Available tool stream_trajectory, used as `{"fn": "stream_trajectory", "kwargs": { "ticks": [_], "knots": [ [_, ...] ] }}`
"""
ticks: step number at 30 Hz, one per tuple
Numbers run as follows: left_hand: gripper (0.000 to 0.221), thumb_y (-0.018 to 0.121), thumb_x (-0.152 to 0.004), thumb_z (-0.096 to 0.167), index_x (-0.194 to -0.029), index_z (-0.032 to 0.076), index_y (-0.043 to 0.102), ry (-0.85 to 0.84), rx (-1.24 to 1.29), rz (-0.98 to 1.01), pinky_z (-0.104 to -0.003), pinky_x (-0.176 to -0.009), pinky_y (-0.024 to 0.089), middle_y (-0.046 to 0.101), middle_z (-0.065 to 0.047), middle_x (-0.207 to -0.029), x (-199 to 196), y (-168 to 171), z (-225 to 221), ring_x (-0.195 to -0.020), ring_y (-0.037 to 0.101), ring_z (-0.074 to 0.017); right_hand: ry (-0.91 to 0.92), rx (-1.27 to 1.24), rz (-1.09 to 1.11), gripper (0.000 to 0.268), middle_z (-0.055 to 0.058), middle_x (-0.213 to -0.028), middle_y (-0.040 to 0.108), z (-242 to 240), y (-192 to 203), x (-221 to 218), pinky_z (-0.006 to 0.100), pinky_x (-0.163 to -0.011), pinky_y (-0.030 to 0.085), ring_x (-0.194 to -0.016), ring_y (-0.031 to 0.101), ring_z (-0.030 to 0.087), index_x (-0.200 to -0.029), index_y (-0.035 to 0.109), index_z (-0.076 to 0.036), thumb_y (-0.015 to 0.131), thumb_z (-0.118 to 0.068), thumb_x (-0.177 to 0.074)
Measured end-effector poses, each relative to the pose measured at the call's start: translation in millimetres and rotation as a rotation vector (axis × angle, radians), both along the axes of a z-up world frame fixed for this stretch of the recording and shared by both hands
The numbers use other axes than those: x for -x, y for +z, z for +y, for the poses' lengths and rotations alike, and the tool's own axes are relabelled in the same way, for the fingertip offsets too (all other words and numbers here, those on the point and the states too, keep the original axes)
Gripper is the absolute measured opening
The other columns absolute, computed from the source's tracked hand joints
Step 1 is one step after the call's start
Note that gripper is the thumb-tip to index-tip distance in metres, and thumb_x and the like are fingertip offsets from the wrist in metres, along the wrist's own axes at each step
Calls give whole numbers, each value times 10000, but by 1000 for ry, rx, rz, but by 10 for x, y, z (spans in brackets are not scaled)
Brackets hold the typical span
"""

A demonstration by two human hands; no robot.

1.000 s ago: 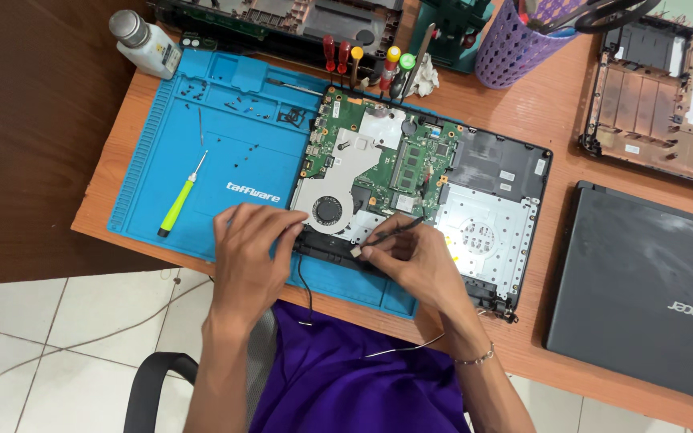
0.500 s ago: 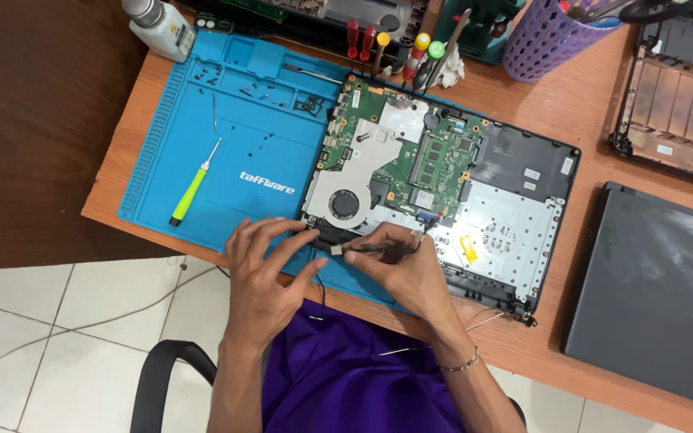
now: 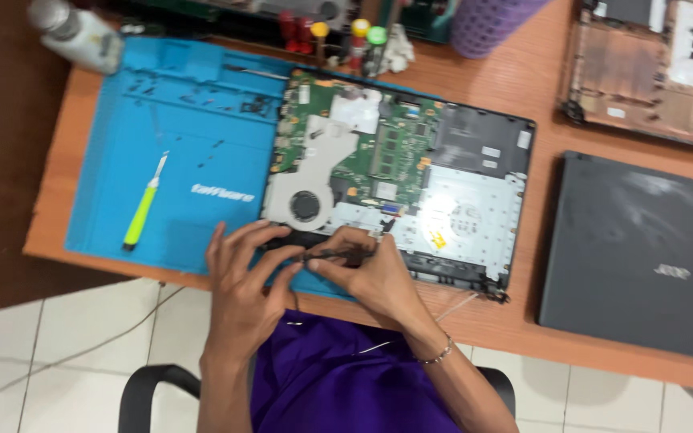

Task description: The person works on the internal components of a laptop, handling small cables and connectors inside the chassis by hand.

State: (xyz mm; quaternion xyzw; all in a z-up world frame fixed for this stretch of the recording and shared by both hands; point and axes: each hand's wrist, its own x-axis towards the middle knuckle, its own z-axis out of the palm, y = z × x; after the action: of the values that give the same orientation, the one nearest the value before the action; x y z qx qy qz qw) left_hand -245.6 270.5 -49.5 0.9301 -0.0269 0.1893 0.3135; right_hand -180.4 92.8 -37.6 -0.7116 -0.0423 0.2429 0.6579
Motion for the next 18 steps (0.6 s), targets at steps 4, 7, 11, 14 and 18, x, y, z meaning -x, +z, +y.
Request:
{"fn": "stream_trajectory", "kwargs": {
  "ticks": [4, 7, 11, 14, 18],
  "knots": [
    [178, 783, -838, 154, -1015, 163, 767, -3, -41, 16, -567, -1247, 237, 660, 14, -1219, -47, 30, -54, -1310, 543, -238, 6, 42, -44, 153, 83, -916, 795, -119, 66, -14, 265, -775, 610, -852, 736, 100, -978, 773, 25, 786, -67, -857],
    [174, 782, -851, 158, -1024, 160, 768, -21, -71, 20, -561, -1255, 233, 654, 9, -1224, -89, 51, -87, -1322, 535, -241, -24, 17, -56, 156, 58, -902, 780, -226, 94, -28, 247, -759, 614, -851, 725, 72, -986, 772, 32, 768, -79, -876],
    [181, 782, -852, 157, -1032, 168, 773, -38, -87, 22, -560, -1277, 221, 652, 13, -1230, -142, 54, -157, -1334, 526, -239, -60, 104, -39, 155, 41, -852, 761, -355, 76, -14, 225, -665, 543, -768, 679, 55, -987, 786, 22, 783, -87, -876],
    [189, 782, -841, 152, -1029, 169, 777, -48, -89, 34, -561, -1276, 218, 654, 10, -1235, -149, 71, -171, -1337, 520, -243, -87, 98, -61, 158, 24, -852, 758, -394, -6, 7, 210, -657, 538, -750, 673, 45, -989, 784, 19, 788, -83, -869],
    [183, 788, -830, 140, -1012, 148, 773, -45, -93, 30, -565, -1268, 219, 654, -6, -1245, -137, 99, -146, -1342, 519, -247, -150, -2, -59, 178, 14, -879, 752, -423, -162, 24, 204, -648, 524, -737, 651, 47, -1013, 756, 15, 797, -70, -862]
  ]
}}
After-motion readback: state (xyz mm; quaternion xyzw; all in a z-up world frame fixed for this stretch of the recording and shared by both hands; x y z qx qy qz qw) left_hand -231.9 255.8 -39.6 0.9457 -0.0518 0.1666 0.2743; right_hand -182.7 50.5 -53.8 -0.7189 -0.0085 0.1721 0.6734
